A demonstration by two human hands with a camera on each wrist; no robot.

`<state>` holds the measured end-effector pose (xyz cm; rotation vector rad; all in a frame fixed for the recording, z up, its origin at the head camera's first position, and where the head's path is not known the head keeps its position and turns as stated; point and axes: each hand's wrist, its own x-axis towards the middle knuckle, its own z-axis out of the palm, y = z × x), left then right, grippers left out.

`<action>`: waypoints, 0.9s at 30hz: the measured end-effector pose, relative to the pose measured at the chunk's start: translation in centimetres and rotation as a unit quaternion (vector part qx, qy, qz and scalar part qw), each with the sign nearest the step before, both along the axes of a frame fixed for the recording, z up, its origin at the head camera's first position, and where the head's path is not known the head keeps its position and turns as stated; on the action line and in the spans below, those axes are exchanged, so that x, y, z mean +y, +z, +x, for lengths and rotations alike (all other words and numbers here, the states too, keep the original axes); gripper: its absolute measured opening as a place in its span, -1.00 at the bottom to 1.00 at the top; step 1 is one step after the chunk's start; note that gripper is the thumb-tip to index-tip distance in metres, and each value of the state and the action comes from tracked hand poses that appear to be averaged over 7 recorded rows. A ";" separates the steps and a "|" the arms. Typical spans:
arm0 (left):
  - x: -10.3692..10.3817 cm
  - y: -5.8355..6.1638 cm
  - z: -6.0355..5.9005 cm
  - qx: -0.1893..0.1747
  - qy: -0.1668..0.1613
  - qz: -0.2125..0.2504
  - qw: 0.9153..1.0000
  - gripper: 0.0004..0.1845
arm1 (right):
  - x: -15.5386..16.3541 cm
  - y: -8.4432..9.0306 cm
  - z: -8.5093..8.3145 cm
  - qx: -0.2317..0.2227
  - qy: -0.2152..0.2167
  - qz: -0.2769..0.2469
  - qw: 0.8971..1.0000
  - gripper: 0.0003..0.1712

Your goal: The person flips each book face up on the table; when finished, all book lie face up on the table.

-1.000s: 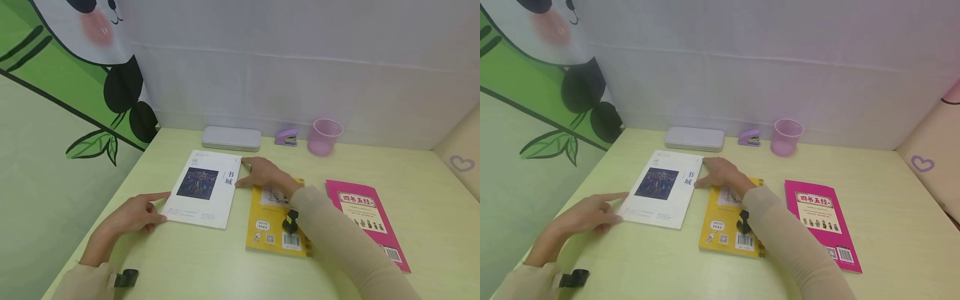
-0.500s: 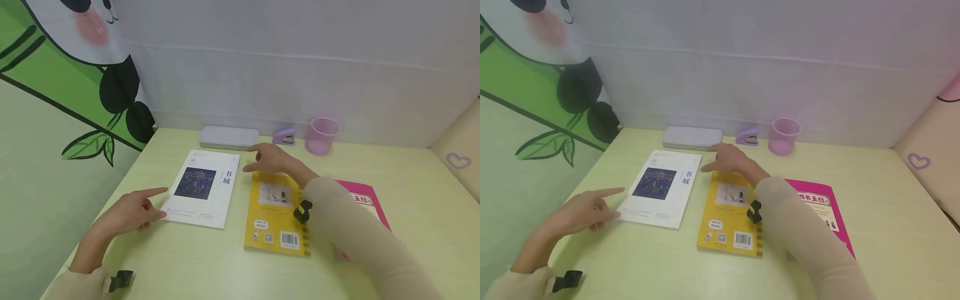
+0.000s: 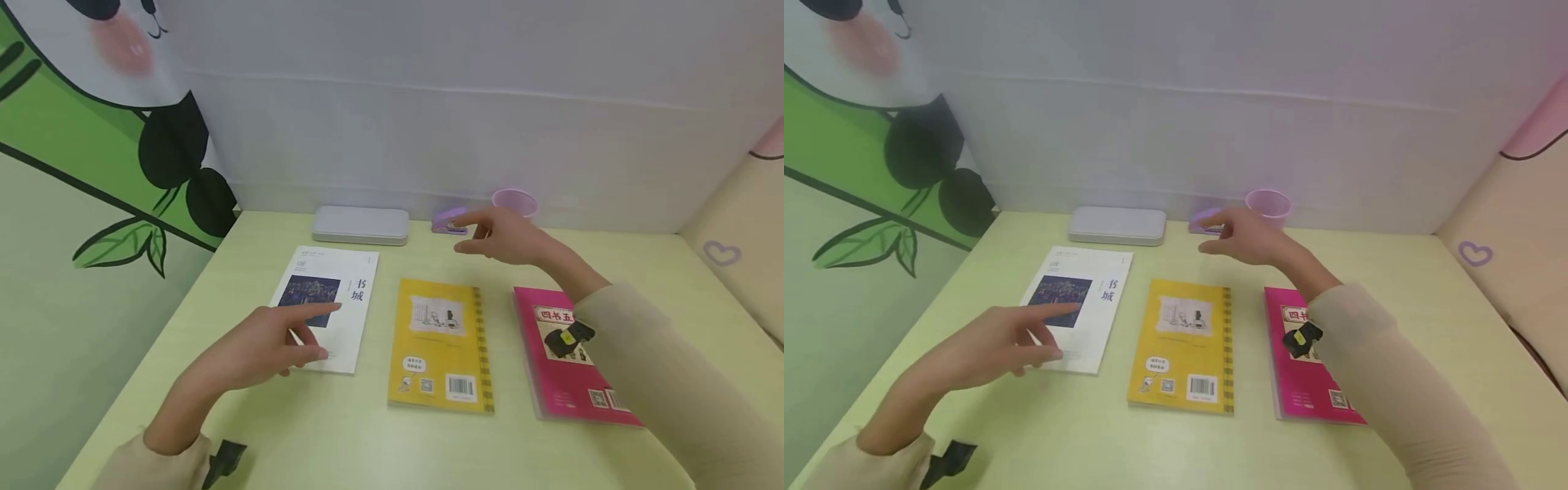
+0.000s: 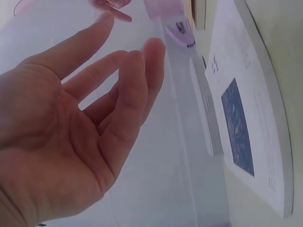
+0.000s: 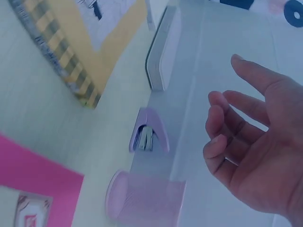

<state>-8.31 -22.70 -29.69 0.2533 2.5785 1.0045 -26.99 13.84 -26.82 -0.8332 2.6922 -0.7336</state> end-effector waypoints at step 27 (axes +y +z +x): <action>6.5 -5.3 -1.0 -0.044 -0.043 0.059 0.996 -0.05 | 2.8 -9.9 2.1 -0.176 -0.100 -0.140 0.969 -0.48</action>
